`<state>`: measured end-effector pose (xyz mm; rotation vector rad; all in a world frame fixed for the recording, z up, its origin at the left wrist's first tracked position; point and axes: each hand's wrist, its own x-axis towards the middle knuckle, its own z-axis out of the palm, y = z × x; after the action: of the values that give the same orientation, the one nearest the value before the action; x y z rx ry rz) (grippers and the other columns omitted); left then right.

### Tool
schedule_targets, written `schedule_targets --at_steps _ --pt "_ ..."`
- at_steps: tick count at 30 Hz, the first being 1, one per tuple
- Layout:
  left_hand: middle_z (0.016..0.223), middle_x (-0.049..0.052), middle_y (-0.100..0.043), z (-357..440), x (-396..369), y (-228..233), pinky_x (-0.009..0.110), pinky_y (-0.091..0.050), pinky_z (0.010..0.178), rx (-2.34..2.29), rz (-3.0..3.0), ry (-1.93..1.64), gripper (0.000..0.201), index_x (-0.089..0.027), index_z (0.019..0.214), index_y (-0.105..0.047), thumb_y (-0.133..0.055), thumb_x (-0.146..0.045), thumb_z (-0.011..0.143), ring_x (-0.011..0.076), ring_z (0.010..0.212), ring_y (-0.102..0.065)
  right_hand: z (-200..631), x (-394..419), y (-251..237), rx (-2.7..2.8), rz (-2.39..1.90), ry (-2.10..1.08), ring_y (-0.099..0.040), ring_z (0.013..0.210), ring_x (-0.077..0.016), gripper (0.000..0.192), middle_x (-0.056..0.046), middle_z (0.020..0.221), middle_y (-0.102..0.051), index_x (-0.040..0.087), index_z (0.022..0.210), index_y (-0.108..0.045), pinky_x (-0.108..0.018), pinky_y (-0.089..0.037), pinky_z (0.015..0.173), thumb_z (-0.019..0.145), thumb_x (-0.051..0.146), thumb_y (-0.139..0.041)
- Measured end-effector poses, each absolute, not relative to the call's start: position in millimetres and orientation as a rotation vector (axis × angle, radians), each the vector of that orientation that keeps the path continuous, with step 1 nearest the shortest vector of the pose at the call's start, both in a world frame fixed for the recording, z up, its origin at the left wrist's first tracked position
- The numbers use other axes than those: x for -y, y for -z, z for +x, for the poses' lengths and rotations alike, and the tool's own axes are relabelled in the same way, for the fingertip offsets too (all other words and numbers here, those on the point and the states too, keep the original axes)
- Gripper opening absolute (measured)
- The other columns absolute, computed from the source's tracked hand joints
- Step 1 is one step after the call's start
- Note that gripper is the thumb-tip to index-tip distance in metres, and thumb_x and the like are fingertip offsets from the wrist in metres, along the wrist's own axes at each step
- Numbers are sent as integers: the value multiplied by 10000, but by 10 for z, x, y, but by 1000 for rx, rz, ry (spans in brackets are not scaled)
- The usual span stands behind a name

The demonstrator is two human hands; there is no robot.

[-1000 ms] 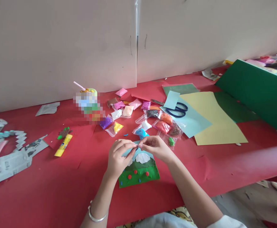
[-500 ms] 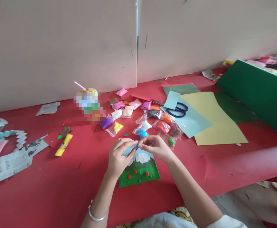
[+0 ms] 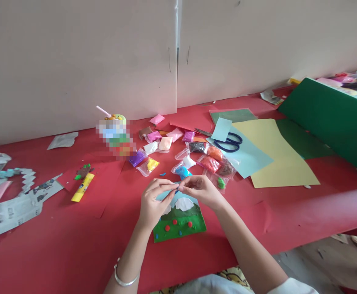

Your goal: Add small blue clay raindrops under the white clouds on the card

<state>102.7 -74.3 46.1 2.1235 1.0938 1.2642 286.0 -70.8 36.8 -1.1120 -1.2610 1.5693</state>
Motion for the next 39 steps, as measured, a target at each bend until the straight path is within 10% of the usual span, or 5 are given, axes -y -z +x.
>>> schedule_targets --at_steps 39 --pt "850 25 -683 963 701 -503 239 -550 744 -1016 2105 -1159 92 -220 890 -725 -657 -180 842 127 815 -657 2883 700 -412 1244 -1131 -1667 -593 632 -130 452 -38 680 -695 152 717 -719 -276 -474 634 578 571 -813"
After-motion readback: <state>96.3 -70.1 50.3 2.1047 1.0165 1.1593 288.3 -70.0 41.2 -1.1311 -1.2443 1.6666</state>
